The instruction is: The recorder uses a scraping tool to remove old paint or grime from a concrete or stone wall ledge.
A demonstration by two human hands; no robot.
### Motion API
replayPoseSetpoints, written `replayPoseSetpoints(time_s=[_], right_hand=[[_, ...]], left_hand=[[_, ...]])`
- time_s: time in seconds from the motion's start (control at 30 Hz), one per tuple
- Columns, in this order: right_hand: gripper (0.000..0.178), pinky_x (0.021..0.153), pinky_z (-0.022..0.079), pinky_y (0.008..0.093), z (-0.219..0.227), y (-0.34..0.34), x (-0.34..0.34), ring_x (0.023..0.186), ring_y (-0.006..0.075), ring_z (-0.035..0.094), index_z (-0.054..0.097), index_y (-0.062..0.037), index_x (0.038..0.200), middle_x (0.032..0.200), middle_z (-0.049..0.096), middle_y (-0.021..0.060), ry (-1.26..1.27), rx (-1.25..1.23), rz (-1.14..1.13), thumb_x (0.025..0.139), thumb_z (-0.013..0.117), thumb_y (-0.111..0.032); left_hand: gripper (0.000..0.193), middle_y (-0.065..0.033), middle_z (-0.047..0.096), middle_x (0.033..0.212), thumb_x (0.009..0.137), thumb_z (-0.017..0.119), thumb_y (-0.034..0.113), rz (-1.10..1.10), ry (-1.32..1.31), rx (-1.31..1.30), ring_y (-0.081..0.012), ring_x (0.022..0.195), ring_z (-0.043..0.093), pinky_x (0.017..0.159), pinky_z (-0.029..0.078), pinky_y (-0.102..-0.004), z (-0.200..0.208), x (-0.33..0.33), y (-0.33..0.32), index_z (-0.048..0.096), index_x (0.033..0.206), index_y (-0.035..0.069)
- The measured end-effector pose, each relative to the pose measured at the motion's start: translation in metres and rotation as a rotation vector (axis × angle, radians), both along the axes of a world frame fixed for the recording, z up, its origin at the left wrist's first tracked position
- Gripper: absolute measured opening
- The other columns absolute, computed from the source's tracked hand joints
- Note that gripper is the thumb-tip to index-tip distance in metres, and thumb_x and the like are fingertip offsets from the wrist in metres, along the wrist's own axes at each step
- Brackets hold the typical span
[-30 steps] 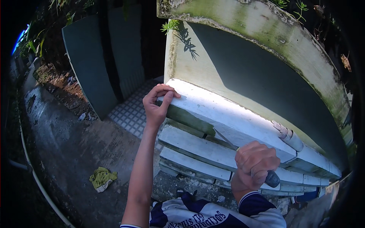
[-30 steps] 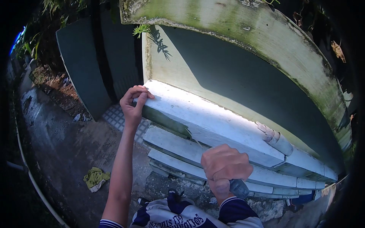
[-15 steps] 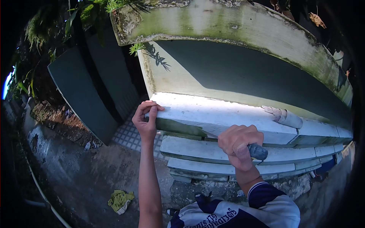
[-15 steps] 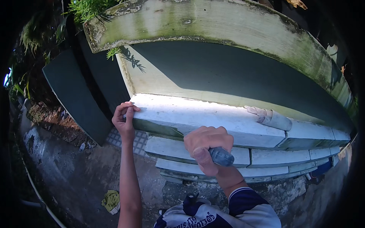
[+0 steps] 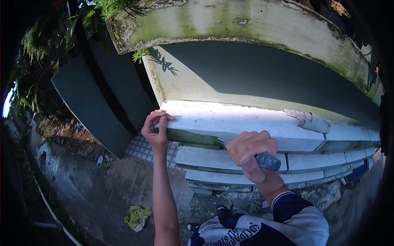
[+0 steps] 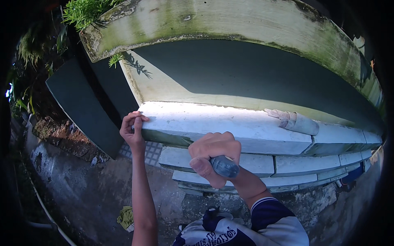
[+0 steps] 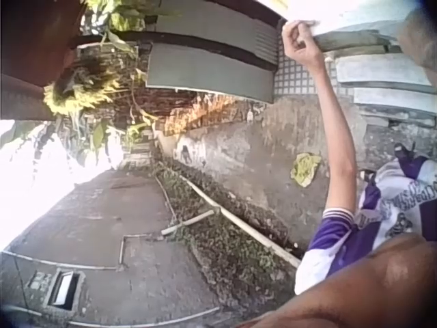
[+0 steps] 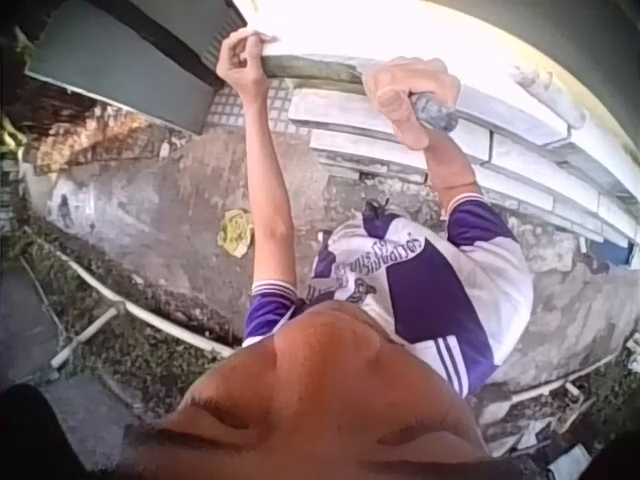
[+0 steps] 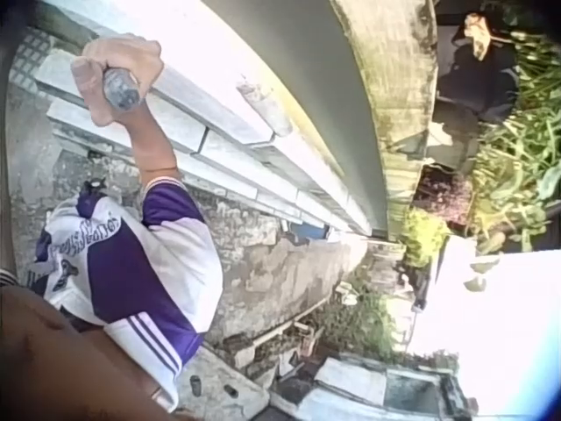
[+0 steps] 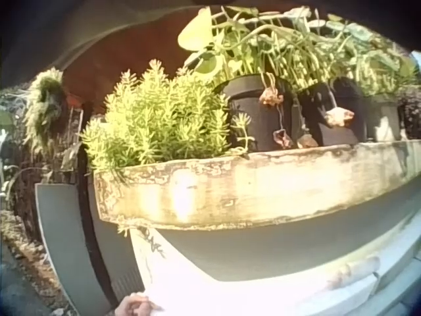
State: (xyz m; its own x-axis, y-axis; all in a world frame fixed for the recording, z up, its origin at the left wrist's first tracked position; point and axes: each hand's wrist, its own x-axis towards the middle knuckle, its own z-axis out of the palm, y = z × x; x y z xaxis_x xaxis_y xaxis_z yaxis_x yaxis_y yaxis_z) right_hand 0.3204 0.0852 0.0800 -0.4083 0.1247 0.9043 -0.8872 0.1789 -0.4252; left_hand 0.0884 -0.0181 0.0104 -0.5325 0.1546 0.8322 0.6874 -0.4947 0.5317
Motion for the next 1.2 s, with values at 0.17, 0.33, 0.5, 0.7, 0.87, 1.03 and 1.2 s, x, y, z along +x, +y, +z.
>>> replayPoseSetpoints(time_s=[0.17,0.33,0.5,0.7,0.87,1.03,1.2], right_hand=[[0.037,0.039,0.030,0.0277,0.003,0.007,-0.003,0.039,0.0153,0.036,0.049,-0.0013,0.054,0.048,0.043,0.0027,-0.013,0.017,-0.036,0.089,0.060,-0.003],[0.036,0.039,0.031,0.0276,0.012,0.001,0.018,0.038,0.0154,0.038,0.050,-0.0009,0.054,0.048,0.044,0.0032,-0.025,-0.003,0.045,0.088,0.063,-0.002],[0.034,0.039,0.032,0.0275,0.016,0.002,0.014,0.038,0.0149,0.039,0.052,-0.0014,0.056,0.047,0.045,0.0023,-0.035,0.059,-0.019,0.087,0.065,-0.004],[0.034,0.039,0.033,0.0278,0.002,0.004,0.002,0.038,0.0153,0.040,0.052,-0.0030,0.056,0.047,0.045,0.0025,-0.020,0.032,-0.052,0.087,0.065,-0.004],[0.037,0.039,0.033,0.0289,0.012,-0.002,0.034,0.039,0.0156,0.042,0.050,-0.0018,0.055,0.049,0.046,0.0044,-0.030,0.075,0.023,0.087,0.065,-0.005],[0.042,0.038,0.032,0.0283,0.017,-0.009,0.017,0.036,0.0156,0.040,0.050,-0.0025,0.053,0.046,0.045,0.0019,-0.032,0.090,-0.116,0.089,0.068,-0.014],[0.048,0.039,0.032,0.0278,-0.002,-0.010,0.034,0.037,0.0152,0.039,0.048,-0.0016,0.053,0.046,0.044,0.0017,-0.039,-0.053,-0.090,0.091,0.067,-0.023]], left_hand=[[0.007,-0.0088,0.071,0.079,0.092,0.056,0.000,0.008,0.027,-0.001,-0.0118,0.081,0.064,0.103,0.037,-0.0346,0.001,-0.001,-0.001,0.061,0.096,0.000],[0.007,-0.0090,0.070,0.079,0.092,0.056,0.000,-0.007,0.026,0.012,-0.0124,0.081,0.065,0.103,0.037,-0.0347,0.000,0.000,0.002,0.061,0.096,0.000],[0.007,-0.0092,0.071,0.080,0.092,0.056,-0.001,-0.001,0.018,0.008,-0.0123,0.081,0.065,0.103,0.037,-0.0344,0.002,0.000,0.002,0.061,0.096,0.000],[0.007,-0.0092,0.070,0.079,0.092,0.056,-0.001,0.008,0.021,0.007,-0.0123,0.081,0.065,0.102,0.038,-0.0336,0.002,0.002,0.000,0.061,0.096,0.000],[0.007,-0.0094,0.070,0.080,0.092,0.056,0.000,-0.011,0.004,-0.002,-0.0129,0.081,0.066,0.101,0.039,-0.0327,-0.002,0.001,0.001,0.061,0.097,0.000],[0.007,-0.0093,0.069,0.081,0.092,0.056,-0.001,-0.012,0.012,0.017,-0.0140,0.081,0.067,0.094,0.044,-0.0297,0.001,-0.001,0.001,0.061,0.097,0.000],[0.007,-0.0097,0.069,0.080,0.091,0.057,-0.001,-0.036,-0.027,0.031,-0.0141,0.080,0.067,0.088,0.046,-0.0275,0.001,0.002,0.000,0.061,0.097,-0.001]])
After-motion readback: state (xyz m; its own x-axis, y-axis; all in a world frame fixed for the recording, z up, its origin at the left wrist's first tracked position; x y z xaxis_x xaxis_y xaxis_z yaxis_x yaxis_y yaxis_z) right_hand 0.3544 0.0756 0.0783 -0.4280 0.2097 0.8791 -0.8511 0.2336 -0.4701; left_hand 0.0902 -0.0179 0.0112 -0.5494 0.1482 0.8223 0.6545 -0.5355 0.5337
